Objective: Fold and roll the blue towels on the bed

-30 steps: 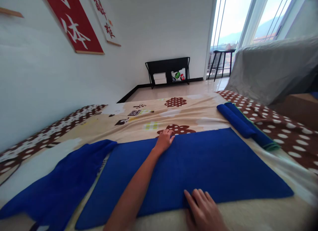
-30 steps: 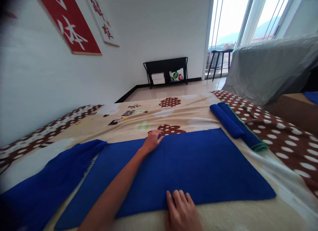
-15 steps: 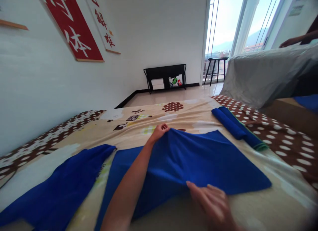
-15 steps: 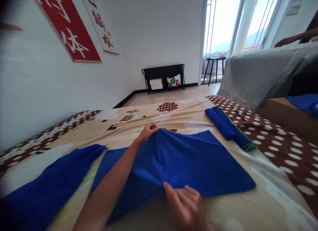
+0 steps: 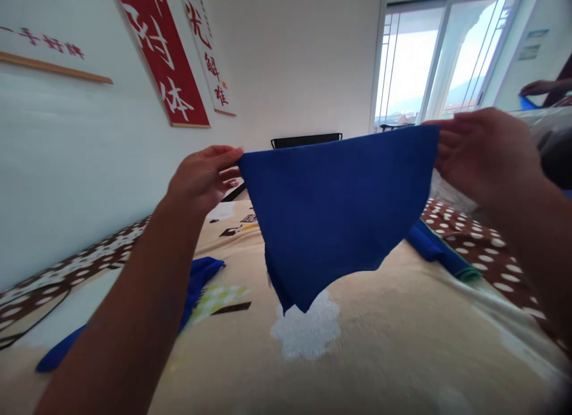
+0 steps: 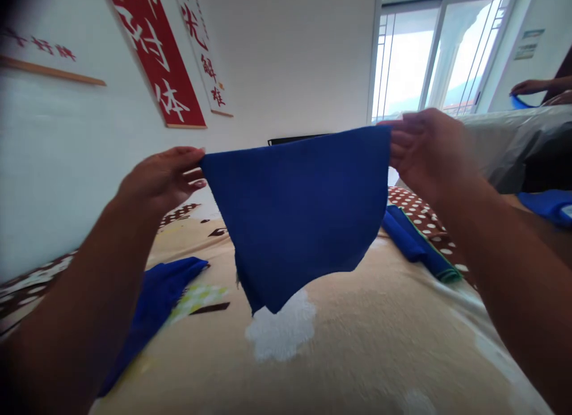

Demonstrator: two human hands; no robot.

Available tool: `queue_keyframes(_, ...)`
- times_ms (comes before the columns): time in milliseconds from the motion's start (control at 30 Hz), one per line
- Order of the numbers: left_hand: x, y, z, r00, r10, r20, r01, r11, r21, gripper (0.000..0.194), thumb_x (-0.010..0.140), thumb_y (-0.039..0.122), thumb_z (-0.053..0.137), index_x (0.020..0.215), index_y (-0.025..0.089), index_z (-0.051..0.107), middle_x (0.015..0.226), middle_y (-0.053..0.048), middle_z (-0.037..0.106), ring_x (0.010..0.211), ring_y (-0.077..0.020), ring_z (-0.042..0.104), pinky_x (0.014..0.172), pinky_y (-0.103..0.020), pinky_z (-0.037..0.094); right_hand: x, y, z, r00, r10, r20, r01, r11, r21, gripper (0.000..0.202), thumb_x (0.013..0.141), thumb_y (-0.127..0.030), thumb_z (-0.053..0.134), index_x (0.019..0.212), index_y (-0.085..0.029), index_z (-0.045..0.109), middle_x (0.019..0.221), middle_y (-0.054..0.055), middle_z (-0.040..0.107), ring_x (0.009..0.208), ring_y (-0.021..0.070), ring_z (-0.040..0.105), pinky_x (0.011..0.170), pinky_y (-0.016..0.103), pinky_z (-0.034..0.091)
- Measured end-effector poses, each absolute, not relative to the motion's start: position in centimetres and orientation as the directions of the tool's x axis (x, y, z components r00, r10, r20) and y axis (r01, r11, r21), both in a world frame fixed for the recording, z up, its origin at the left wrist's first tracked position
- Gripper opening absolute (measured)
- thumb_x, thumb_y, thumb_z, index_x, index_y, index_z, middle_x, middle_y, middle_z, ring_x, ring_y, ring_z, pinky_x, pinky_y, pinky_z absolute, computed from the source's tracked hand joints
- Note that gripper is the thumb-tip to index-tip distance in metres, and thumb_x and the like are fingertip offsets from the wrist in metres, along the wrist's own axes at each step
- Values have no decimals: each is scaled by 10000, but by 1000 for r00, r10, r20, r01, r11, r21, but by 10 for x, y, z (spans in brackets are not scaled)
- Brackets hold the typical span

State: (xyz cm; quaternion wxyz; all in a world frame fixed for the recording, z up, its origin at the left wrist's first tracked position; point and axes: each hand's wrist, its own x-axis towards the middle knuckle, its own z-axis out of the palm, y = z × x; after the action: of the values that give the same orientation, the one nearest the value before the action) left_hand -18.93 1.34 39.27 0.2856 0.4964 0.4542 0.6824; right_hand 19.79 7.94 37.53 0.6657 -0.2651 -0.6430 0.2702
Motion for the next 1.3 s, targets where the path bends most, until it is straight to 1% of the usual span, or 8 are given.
queue_keyframes(133,-193,6,400,-397,756,520,204,-480,853,355,578,331,902,787,216,639,717,53,671,602,-93,584,558,-244,346,187,86,389,34,809,587,-295,569,-767,48,811,-77,666,783,-111,686,778,28,685,737,121,676,762,301,562)
queue_keyframes(333,-203,11,409,-436,677,592,331,-491,806,274,591,242,881,751,156,676,628,8,650,495,-72,506,526,-262,303,182,101,395,65,757,650,-221,647,-730,171,733,-36,764,894,-33,706,723,67,686,660,154,681,773,402,580)
queue_keyframes(567,-205,19,427,-401,811,426,200,-376,905,152,679,156,786,763,159,660,669,2,619,574,-92,525,579,-268,359,177,109,406,76,748,659,-177,660,-730,149,745,-54,765,874,-19,699,727,65,683,675,152,683,804,407,593)
queue_keyframes(767,-195,17,433,-329,806,492,318,-396,861,227,609,48,803,814,92,716,667,-40,639,635,-107,512,596,-274,300,182,115,411,130,688,714,20,718,-696,199,737,-98,786,879,8,693,678,42,669,627,124,664,747,374,595)
queue_keyframes(900,-198,19,428,-249,698,672,538,-477,695,288,605,179,867,832,70,728,647,-23,640,625,-94,461,618,-283,285,188,116,412,122,648,752,189,728,-659,316,736,-199,798,900,48,687,596,15,635,572,114,642,666,347,572)
queue_keyframes(1033,-213,24,425,-106,631,768,721,-483,496,260,694,364,817,844,172,726,678,22,636,645,-107,460,651,-293,331,193,120,412,61,614,787,330,732,-596,337,770,-251,771,891,54,697,540,13,618,506,94,604,597,300,543)
queue_keyframes(1133,-220,24,426,-87,648,756,717,-487,500,211,731,425,786,798,236,718,700,45,637,688,-120,483,699,-306,354,196,124,414,-1,597,802,415,730,-543,304,811,-259,735,863,38,705,520,16,618,470,68,577,548,231,504)
queue_keyframes(1300,-226,24,422,-42,715,697,612,-533,584,202,757,363,785,773,182,695,685,24,592,685,-105,465,694,-274,348,198,131,411,-118,582,805,494,737,-460,311,878,-295,663,770,-5,690,524,3,615,441,21,529,486,155,404)
